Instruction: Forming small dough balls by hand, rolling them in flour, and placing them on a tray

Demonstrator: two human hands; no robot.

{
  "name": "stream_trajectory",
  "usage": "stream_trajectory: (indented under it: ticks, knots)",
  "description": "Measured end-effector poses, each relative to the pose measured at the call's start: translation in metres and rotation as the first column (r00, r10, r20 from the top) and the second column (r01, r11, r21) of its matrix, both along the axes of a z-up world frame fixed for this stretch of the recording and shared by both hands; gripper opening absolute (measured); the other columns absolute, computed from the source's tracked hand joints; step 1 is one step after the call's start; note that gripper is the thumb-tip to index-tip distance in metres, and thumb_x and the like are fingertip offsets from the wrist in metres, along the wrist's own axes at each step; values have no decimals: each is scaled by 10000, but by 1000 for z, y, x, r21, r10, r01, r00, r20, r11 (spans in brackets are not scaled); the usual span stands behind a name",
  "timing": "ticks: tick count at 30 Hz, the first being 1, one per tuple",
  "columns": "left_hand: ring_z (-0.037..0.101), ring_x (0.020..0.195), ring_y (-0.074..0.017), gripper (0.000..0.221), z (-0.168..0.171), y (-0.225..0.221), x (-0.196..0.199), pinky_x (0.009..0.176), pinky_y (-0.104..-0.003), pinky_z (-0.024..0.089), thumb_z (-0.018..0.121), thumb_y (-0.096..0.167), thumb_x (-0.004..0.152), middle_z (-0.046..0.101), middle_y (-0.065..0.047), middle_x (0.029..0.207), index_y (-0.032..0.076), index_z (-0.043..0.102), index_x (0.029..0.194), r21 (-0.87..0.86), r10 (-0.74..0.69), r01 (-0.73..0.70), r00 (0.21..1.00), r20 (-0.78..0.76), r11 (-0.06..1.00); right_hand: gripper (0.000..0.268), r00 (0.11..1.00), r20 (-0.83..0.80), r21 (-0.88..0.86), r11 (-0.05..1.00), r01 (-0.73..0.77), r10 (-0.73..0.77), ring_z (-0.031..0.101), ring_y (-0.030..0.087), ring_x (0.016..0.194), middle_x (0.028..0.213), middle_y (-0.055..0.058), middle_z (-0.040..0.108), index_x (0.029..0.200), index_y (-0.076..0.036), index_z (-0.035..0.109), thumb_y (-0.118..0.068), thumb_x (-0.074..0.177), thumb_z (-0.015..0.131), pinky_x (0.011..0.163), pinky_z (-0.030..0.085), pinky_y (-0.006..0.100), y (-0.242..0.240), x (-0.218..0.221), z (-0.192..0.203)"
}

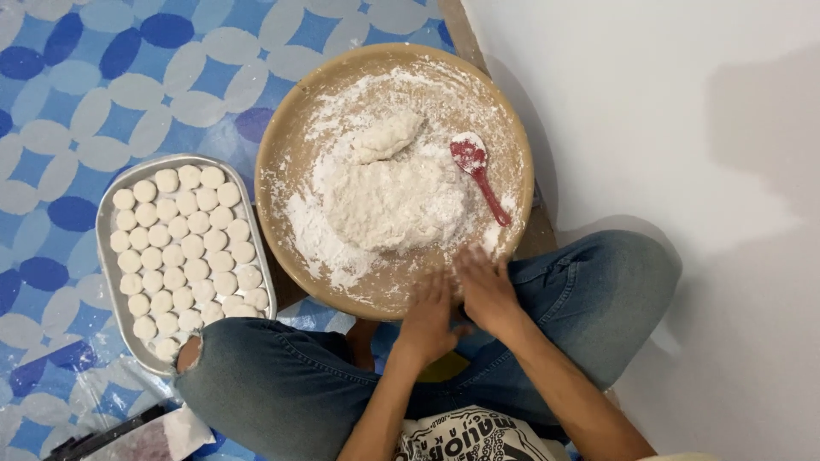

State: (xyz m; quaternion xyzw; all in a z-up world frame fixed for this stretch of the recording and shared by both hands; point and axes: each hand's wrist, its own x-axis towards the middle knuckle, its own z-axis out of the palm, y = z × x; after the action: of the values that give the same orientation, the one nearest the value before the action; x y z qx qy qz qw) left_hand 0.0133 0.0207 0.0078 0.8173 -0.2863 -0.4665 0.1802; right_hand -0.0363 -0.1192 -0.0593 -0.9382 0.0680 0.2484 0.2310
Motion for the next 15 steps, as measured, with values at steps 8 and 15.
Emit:
stream_trajectory:
  ticks: [8,15]
  knots:
    - [205,1504,-426,787,-30,22,5,1224,-524,191,564,363,992,215,-276,1627,-67,227,1559,104,63,-81,985,161,991,632,990,121,-219,971,96,-71,175,449,1494,1622,283,231,1534,17,343,-302,997,439,1202,-7,626,-13,0,-49]
    - [190,1509,-434,794,-28,24,6,1231,-533,177,580,376,998,191,-291,1629,-72,232,1553,126,125,-141,984,130,982,648,996,-73,-115,993,34,-42,244,420,1493,1572,292,319,1517,41,328,-311,979,409,1194,-35,645,-11,8,-7]
